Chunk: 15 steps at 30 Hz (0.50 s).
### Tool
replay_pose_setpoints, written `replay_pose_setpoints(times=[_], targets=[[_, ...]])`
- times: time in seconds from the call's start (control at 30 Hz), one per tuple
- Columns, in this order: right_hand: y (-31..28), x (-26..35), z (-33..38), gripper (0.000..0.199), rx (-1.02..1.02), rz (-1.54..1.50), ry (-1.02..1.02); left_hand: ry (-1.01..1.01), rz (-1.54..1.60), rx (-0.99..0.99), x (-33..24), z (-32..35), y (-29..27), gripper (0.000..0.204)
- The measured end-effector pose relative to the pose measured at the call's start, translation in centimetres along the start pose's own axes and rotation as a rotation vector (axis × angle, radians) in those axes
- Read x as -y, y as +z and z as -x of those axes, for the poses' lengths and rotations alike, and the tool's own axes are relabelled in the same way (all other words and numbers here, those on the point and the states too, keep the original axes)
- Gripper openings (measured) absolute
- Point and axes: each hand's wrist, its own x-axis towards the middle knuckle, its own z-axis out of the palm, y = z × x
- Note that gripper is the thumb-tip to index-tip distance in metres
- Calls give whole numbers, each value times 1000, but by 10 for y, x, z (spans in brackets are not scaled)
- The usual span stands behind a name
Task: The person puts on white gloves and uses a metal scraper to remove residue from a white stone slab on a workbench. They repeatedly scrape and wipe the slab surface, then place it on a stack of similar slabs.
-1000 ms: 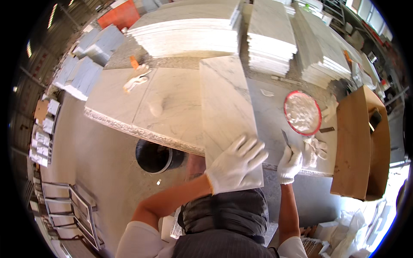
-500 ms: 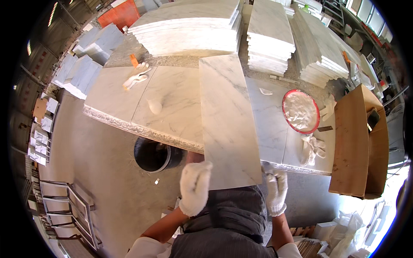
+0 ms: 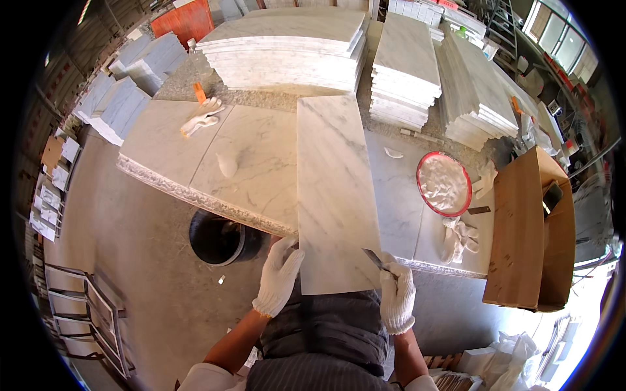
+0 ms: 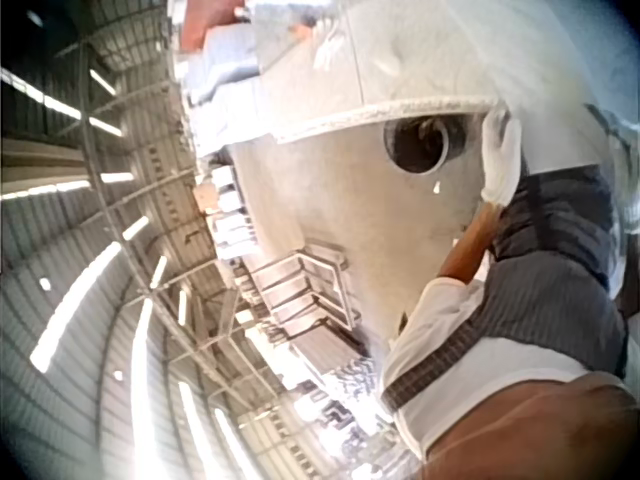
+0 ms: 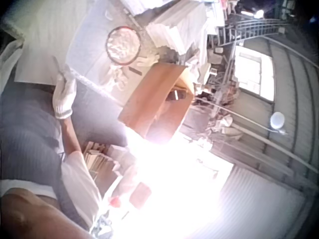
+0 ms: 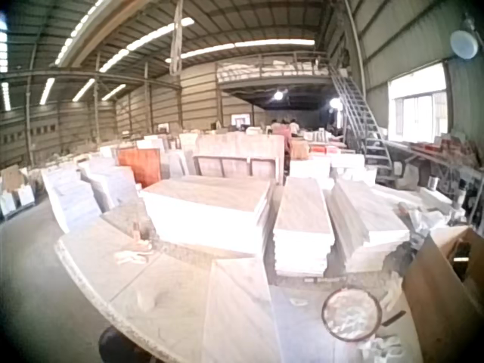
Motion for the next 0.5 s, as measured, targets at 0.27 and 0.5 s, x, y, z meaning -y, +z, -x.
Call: replay_pose_setpoints(times=[0.27, 0.5], targets=[[2, 0, -2, 16, 2, 13, -70, -42, -63, 91, 8, -23, -5, 37], [19, 23, 1, 22, 52, 138, -225, -259, 115, 35, -19, -27, -8, 46]])
